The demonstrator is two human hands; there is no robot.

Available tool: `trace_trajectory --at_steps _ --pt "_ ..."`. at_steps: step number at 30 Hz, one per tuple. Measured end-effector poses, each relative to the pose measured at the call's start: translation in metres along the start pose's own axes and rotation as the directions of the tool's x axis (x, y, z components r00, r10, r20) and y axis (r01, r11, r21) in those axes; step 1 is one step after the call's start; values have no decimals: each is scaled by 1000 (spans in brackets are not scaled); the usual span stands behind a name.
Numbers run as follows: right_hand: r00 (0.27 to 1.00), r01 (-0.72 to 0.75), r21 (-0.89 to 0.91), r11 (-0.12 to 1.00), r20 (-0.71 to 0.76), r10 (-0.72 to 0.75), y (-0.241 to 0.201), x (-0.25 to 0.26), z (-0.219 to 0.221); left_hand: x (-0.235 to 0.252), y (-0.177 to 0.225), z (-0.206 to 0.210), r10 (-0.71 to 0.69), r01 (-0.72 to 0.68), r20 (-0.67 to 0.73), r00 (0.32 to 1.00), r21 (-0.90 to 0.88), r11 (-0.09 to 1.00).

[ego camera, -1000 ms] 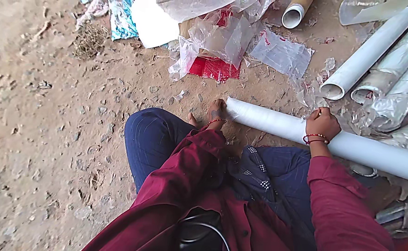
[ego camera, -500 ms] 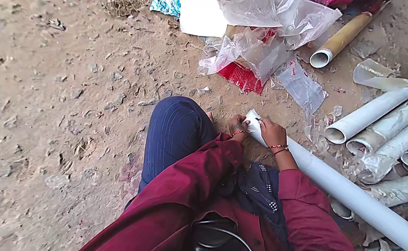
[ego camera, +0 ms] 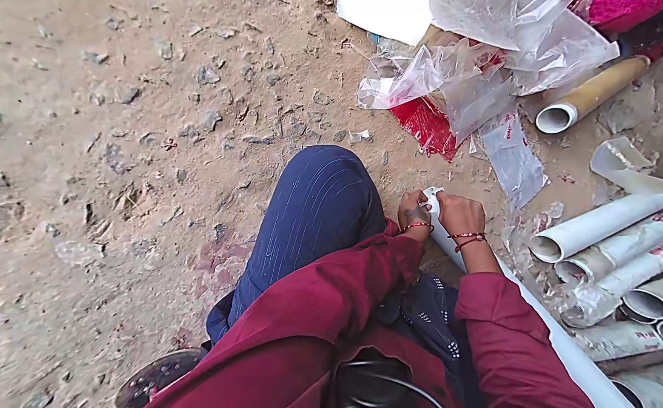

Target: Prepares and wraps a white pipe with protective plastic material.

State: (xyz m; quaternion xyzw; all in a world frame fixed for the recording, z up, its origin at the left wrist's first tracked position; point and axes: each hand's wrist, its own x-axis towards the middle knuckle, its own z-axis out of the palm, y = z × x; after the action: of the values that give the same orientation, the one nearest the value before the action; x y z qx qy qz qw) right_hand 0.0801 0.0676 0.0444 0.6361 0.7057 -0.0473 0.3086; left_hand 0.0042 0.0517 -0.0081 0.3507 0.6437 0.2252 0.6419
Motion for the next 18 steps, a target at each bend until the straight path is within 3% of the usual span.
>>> trace_trajectory --at_steps 4,7,8,9,10,11,13,16,18 --pt "990 -8 -120 993 142 25 -4 -6 -16 1 0 -2 15 -15 -3 1000 -17 1000" --pt "936 -66 -247 967 319 146 13 -21 -21 0 -1 -2 37 -37 -11 999 -28 999" --pt "936 -98 -243 965 306 172 32 -30 -14 -1 -2 -1 53 -55 -31 998 -39 998" --pt "965 -135 -182 974 200 171 58 -41 -2 -1 -2 1 71 -73 -47 996 -44 996" --pt "986 -168 -87 982 0 169 86 -54 11 1 -1 1 86 -90 -64 994 -53 995" --pt "955 -217 28 976 -203 218 112 -68 26 3 -1 1 106 -110 -74 992 -57 992" --pt "816 -396 265 879 -339 469 152 -97 50 3 -4 2 136 -139 -81 987 -27 990" --pt "601 -602 524 602 -200 774 183 -119 87 6 -1 6 174 -167 -90 981 77 983" --pt "528 -653 589 477 -99 844 183 -117 118 8 1 5 184 -172 -86 979 135 976"
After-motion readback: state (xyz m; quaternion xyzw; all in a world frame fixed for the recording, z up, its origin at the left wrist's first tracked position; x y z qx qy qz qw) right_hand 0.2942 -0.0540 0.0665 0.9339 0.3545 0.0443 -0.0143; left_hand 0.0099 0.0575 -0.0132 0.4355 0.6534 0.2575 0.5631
